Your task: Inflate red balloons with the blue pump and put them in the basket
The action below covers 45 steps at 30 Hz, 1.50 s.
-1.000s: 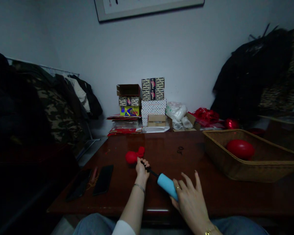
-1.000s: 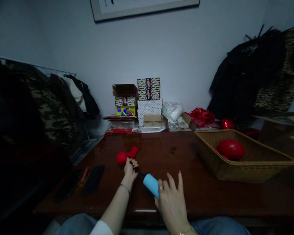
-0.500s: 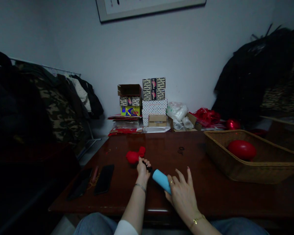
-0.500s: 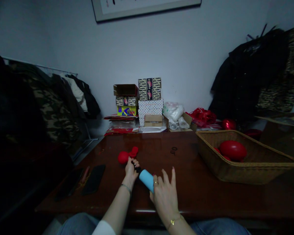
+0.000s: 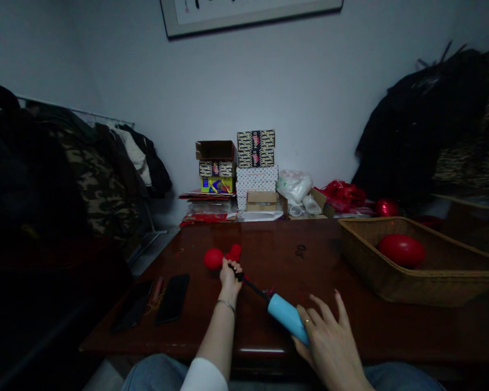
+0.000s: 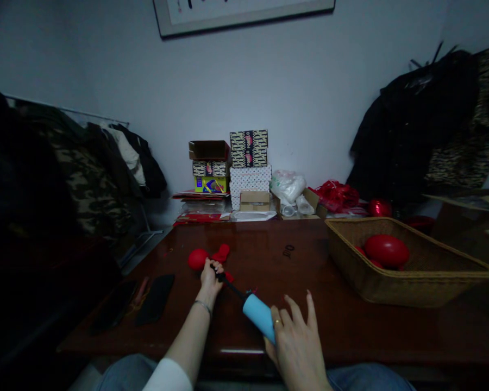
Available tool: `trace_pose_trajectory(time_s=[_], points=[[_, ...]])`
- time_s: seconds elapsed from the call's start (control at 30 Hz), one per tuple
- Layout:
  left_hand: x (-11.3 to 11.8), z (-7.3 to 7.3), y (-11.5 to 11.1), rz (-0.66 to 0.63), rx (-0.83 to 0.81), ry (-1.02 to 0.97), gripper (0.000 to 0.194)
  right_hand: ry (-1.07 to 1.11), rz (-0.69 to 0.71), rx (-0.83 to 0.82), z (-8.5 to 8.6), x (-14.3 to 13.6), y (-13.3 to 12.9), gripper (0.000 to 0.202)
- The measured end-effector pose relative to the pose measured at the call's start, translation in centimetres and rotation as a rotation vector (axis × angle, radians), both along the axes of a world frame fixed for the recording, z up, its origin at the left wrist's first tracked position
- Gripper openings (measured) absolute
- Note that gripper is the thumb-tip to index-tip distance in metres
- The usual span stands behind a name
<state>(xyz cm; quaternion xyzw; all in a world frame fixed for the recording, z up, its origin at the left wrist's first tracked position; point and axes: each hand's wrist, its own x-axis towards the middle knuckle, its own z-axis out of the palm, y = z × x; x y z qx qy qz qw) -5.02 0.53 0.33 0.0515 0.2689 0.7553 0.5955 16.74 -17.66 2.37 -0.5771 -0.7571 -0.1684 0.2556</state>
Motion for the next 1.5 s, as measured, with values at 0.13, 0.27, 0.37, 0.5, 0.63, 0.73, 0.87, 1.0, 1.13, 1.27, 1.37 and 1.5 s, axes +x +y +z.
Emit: trace_pose_trajectory(time_s=[0.13, 0.27, 0.37, 0.5, 0.63, 0.73, 0.87, 1.0, 1.13, 1.27, 1.37, 1.5], points=[[0.7, -0.2, -0.3, -0.020, 0.029, -0.025, 0.031, -0.034, -0.020, -0.019, 0.7, -0.6, 0.3, 0.044], [1.7, -0.3, -1.0, -0.053, 0.026, -0.028, 0.031, -0.075, -0.029, -0.052, 1.1, -1.8, 1.2, 0.044], [2.5, -0.5, -1.5, -0.060, 0.025, -0.016, 0.030, -0.085, -0.031, -0.074, 1.4, -2.9, 2.1, 0.044], [3.2, -0.8, -1.7, -0.073, 0.031, 0.010, 0.031, -0.071, -0.038, -0.105, 1.7, -4.2, 3.1, 0.041], [2.9, -0.9, -1.6, -0.045, 0.022, 0.042, 0.031, -0.048, -0.030, -0.109, 1.6, -4.8, 3.3, 0.040], [2.2, -0.9, -1.3, -0.039, 0.020, 0.027, 0.030, -0.045, -0.018, -0.090, 1.1, -4.5, 3.0, 0.041], [1.1, -0.8, -1.0, -0.028, 0.033, 0.022, 0.030, -0.035, 0.004, -0.065, 0.3, -3.2, 2.2, 0.042], [-0.2, -0.7, -0.5, -0.010, 0.042, 0.022, 0.031, -0.002, 0.028, -0.046, -0.3, -1.3, 1.0, 0.043], [-0.8, -0.3, -0.3, -0.001, 0.016, 0.016, 0.031, 0.030, 0.049, -0.007, -0.2, -0.1, 0.0, 0.041], [-0.2, 0.0, -0.7, -0.013, 0.023, -0.014, 0.032, 0.018, 0.028, -0.006, 0.2, 0.2, -0.3, 0.036], [0.6, -0.1, -1.1, -0.035, 0.050, -0.018, 0.031, 0.007, 0.009, -0.027, 0.2, -0.2, 0.1, 0.037], [1.6, -0.6, -1.5, -0.081, 0.075, -0.006, 0.029, -0.012, -0.017, -0.059, 0.5, -1.3, 1.0, 0.040]])
